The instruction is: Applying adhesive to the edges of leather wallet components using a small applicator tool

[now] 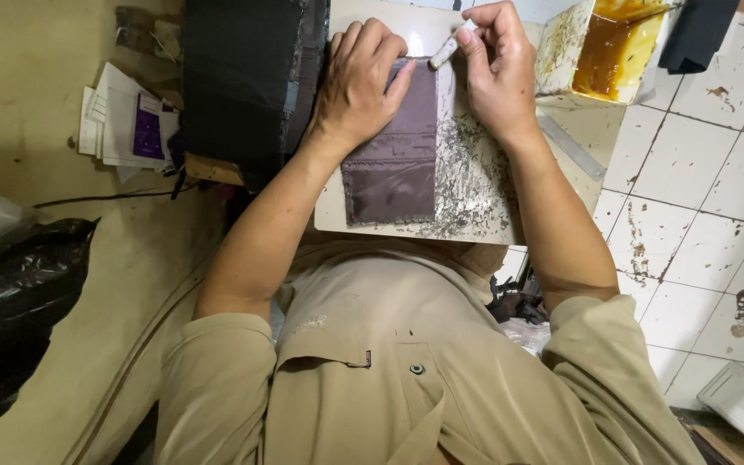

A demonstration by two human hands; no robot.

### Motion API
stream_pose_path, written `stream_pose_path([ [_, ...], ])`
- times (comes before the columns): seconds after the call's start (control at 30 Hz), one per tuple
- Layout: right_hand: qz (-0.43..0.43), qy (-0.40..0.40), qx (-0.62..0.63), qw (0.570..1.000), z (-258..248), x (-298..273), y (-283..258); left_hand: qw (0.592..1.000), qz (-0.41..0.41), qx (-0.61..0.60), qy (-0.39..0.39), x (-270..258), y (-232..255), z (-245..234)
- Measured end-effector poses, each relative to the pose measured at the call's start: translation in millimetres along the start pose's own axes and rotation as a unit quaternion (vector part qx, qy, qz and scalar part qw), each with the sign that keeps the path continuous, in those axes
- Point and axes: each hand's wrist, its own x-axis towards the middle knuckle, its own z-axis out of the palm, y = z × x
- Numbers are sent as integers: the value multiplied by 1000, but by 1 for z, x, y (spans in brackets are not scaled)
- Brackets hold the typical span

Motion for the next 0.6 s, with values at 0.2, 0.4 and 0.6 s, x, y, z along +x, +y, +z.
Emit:
stream_pose_path([
  [0.2, 35, -58, -17, 998, -6, -21, -10, 1000, 7, 3, 10, 1, 1, -2],
  [0.4, -15, -17, -29, 999, -3, -25, -6, 1000, 8, 6, 7, 1, 1, -2],
  [0.6, -71, 11, -7, 997, 3, -10, -5, 1000, 13, 16, 11, 0, 0, -1],
])
